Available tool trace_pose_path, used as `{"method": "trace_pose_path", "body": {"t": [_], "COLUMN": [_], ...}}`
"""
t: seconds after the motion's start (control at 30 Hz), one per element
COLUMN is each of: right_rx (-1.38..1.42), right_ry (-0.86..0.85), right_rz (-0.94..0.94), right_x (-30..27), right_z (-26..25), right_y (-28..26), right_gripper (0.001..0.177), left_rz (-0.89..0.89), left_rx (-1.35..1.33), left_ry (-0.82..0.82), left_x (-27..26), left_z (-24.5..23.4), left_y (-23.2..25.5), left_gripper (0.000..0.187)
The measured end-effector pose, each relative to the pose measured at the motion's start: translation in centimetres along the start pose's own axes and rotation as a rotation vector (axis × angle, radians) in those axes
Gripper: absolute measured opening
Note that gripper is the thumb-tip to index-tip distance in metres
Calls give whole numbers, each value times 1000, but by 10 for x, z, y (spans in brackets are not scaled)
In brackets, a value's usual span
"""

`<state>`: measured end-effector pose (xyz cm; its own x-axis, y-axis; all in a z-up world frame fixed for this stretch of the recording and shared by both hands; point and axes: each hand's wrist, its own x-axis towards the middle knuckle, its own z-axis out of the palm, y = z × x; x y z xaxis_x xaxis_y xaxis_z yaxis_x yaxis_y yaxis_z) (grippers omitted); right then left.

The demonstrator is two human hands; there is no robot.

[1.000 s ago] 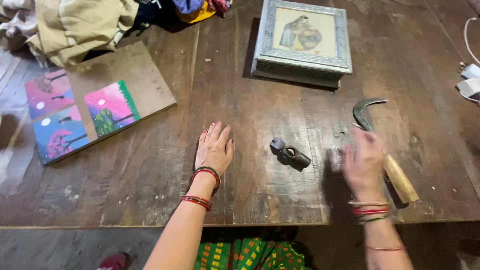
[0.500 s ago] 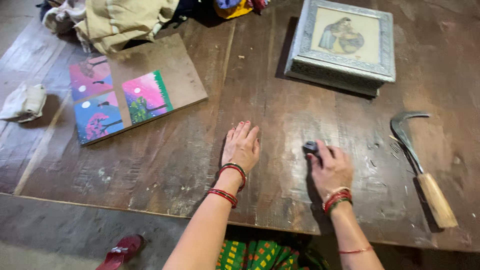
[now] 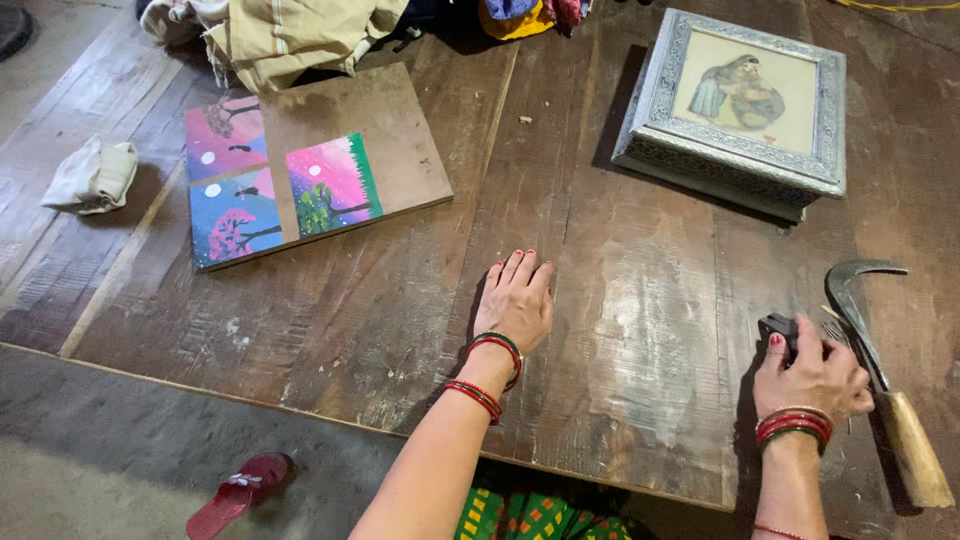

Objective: The person uses a crowbar and pliers to pry and remove fasteners from a metal box on a wooden table. They open the box, remove small items, and continue prying at the box's edges.

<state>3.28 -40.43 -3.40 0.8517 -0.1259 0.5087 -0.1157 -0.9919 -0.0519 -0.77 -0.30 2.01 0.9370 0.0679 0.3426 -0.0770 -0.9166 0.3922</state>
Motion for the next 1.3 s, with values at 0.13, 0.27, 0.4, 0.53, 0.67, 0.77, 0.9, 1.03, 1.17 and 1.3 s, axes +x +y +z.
{"method": "trace_pose_path", "body": {"t": [0.13, 0.27, 0.4, 0.53, 0.67, 0.77, 0.9, 1.03, 1.17, 1.3], "right_rx": [110, 174, 452, 872, 978, 989, 1003, 949, 992, 1033], "right_ry": [144, 251, 208, -18, -331, -388, -407, -367, -318, -184], "right_rz": [-27, -120, -208, -260, -87, -8, 13, -2, -46, -20], "right_x": [-1, -5, -18, -33, -28, -22, -19, -20, -23, -20], "right_z": [3, -9, -31, -54, -74, -83, -90, -89, -86, -82], "right_y": [0, -17, -76, -157, -202, -215, -216, -220, -217, -212], "right_gripper": [24, 9, 10, 12, 18, 18, 18, 17, 16, 15], "left_rz": [2, 6, 1, 8, 12, 11, 1, 10, 19, 23], "left_rx": [3, -1, -5, -16, -21, -17, -22, -9, -2, -20], "left_ry": [-5, -5, -2, 19, 37, 35, 31, 47, 57, 51], "left_x": [0, -1, -1, -2, -2, -3, -2, -1, -1, 1], "left_z": [3, 5, 6, 7, 6, 5, 5, 4, 7, 6], "left_y": [-2, -3, -2, -2, -2, -3, 0, -1, -2, -1], "left_gripper": [42, 43, 43, 43, 41, 41, 40, 41, 40, 38]}}
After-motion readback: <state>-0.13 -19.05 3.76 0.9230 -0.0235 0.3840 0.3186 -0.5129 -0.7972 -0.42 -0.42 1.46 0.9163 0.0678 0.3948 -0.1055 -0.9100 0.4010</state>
